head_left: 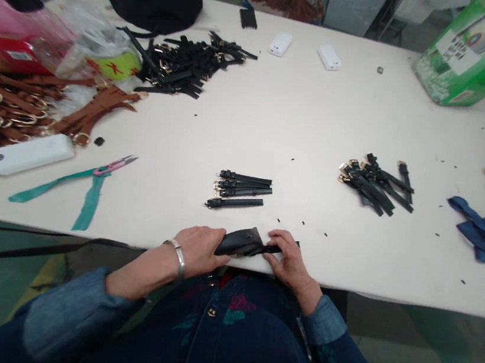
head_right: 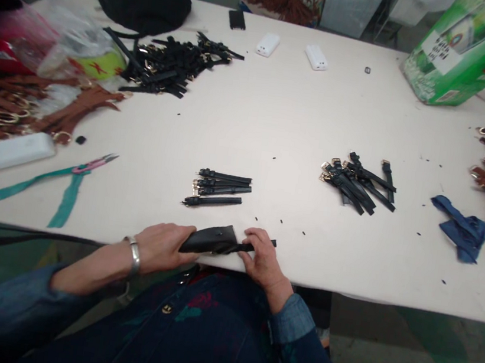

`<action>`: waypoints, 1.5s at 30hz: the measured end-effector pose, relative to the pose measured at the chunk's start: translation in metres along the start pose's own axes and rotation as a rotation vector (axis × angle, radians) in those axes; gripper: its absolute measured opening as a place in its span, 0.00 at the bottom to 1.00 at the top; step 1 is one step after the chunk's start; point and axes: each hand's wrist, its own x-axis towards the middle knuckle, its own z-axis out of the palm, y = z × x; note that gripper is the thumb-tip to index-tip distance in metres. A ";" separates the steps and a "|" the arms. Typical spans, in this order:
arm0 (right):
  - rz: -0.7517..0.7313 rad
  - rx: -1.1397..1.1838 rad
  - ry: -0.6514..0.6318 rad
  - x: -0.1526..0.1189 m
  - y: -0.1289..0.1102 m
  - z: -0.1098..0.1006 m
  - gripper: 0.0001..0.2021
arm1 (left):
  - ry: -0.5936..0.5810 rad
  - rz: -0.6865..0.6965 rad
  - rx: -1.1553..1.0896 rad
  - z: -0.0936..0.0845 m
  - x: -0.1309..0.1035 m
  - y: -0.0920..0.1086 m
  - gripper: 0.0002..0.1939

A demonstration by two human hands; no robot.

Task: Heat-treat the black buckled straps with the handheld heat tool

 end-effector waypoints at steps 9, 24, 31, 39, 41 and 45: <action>0.076 0.047 0.065 -0.001 0.000 0.007 0.08 | -0.246 0.168 -0.009 -0.040 0.040 -0.005 0.20; 0.084 0.046 0.086 -0.003 0.001 0.008 0.07 | -0.145 0.176 0.060 -0.031 0.017 -0.016 0.16; 0.070 0.048 0.092 -0.003 0.002 0.009 0.08 | -0.180 0.253 0.014 -0.031 0.038 -0.006 0.17; 0.085 0.071 0.130 -0.006 0.002 0.011 0.05 | -0.351 0.242 -0.139 -0.046 0.030 -0.023 0.13; 0.088 0.080 0.119 -0.007 0.002 0.011 0.05 | -0.349 0.236 -0.151 -0.049 0.028 -0.026 0.13; 0.087 0.087 0.113 -0.008 0.002 0.011 0.05 | -0.385 0.249 -0.180 -0.048 0.033 -0.018 0.13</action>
